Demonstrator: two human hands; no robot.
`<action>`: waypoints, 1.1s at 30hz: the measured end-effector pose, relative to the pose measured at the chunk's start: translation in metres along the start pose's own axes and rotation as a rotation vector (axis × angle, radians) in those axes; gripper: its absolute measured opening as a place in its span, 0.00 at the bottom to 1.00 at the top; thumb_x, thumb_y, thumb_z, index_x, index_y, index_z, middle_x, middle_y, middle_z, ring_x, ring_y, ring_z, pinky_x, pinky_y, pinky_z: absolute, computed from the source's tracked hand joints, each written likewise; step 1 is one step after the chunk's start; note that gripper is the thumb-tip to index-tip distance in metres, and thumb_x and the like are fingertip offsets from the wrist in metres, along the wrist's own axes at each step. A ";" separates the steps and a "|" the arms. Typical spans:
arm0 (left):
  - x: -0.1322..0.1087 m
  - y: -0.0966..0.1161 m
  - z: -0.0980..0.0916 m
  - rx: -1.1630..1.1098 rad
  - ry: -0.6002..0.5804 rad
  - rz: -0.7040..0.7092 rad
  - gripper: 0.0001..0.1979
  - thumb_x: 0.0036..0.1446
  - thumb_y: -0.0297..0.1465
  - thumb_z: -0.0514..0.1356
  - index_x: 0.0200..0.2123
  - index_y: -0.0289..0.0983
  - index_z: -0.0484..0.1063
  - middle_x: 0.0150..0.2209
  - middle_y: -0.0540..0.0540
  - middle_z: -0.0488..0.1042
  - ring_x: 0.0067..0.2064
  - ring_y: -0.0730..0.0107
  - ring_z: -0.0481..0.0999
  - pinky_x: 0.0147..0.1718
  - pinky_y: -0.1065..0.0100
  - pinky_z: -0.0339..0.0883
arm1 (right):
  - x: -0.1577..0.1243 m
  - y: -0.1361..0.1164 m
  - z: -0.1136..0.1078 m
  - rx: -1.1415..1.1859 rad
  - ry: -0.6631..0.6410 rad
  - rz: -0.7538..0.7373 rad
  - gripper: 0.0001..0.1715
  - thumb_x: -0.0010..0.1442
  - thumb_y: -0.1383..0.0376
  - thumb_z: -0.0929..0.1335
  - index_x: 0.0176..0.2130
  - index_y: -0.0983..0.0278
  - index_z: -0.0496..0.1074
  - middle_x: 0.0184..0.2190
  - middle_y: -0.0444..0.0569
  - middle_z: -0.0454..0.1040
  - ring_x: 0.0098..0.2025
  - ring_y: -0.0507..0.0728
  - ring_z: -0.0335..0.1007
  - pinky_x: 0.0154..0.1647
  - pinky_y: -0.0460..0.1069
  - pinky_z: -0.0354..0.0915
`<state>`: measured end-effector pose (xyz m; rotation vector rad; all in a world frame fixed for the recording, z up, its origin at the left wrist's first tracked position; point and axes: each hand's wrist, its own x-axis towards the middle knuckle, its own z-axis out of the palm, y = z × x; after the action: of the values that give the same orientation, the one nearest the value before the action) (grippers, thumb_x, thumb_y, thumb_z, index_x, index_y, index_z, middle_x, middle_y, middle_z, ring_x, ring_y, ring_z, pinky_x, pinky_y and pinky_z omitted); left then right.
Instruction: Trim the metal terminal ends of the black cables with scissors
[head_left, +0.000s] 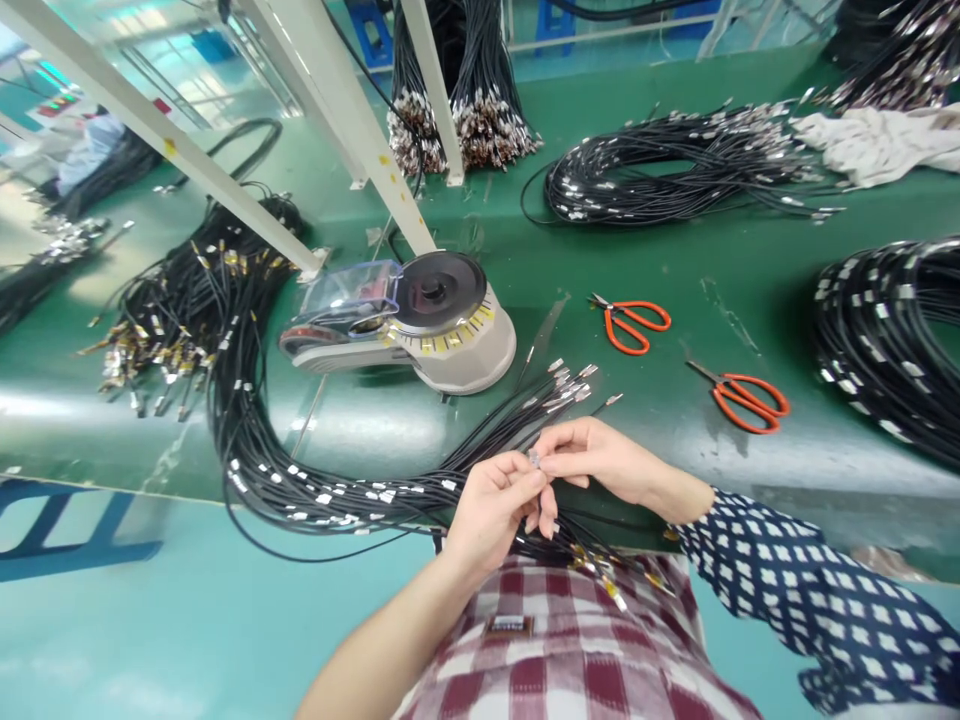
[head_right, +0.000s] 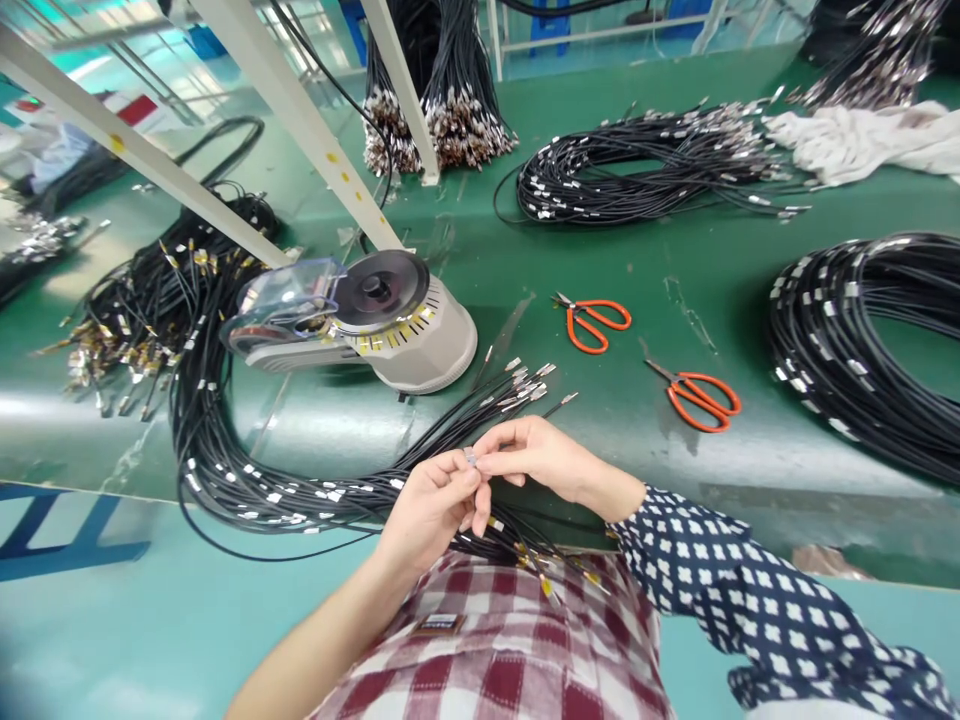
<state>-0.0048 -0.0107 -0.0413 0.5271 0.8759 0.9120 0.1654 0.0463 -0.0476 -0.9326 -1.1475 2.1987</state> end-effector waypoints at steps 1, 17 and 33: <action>0.000 0.000 0.000 0.000 -0.002 -0.005 0.16 0.54 0.36 0.69 0.27 0.33 0.67 0.20 0.47 0.77 0.16 0.75 0.73 0.16 0.78 0.53 | 0.000 -0.001 -0.001 0.009 -0.015 0.013 0.14 0.49 0.58 0.77 0.32 0.67 0.78 0.25 0.41 0.73 0.20 0.44 0.53 0.20 0.44 0.47; 0.003 0.002 0.001 -0.052 -0.012 -0.005 0.14 0.54 0.35 0.69 0.32 0.33 0.68 0.20 0.48 0.76 0.17 0.76 0.73 0.16 0.80 0.55 | -0.003 -0.002 -0.003 0.009 0.200 -0.091 0.17 0.57 0.53 0.72 0.34 0.66 0.73 0.22 0.38 0.63 0.20 0.44 0.52 0.22 0.44 0.46; 0.011 -0.011 0.001 -0.106 -0.033 0.040 0.18 0.46 0.37 0.73 0.25 0.32 0.68 0.17 0.43 0.77 0.15 0.71 0.74 0.12 0.79 0.57 | 0.075 -0.103 0.021 -0.134 0.497 -0.305 0.26 0.50 0.44 0.73 0.32 0.65 0.73 0.32 0.45 0.72 0.20 0.45 0.57 0.22 0.46 0.53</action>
<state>0.0042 -0.0074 -0.0536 0.4679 0.7851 0.9781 0.1117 0.1407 0.0220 -1.1865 -1.1112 1.5472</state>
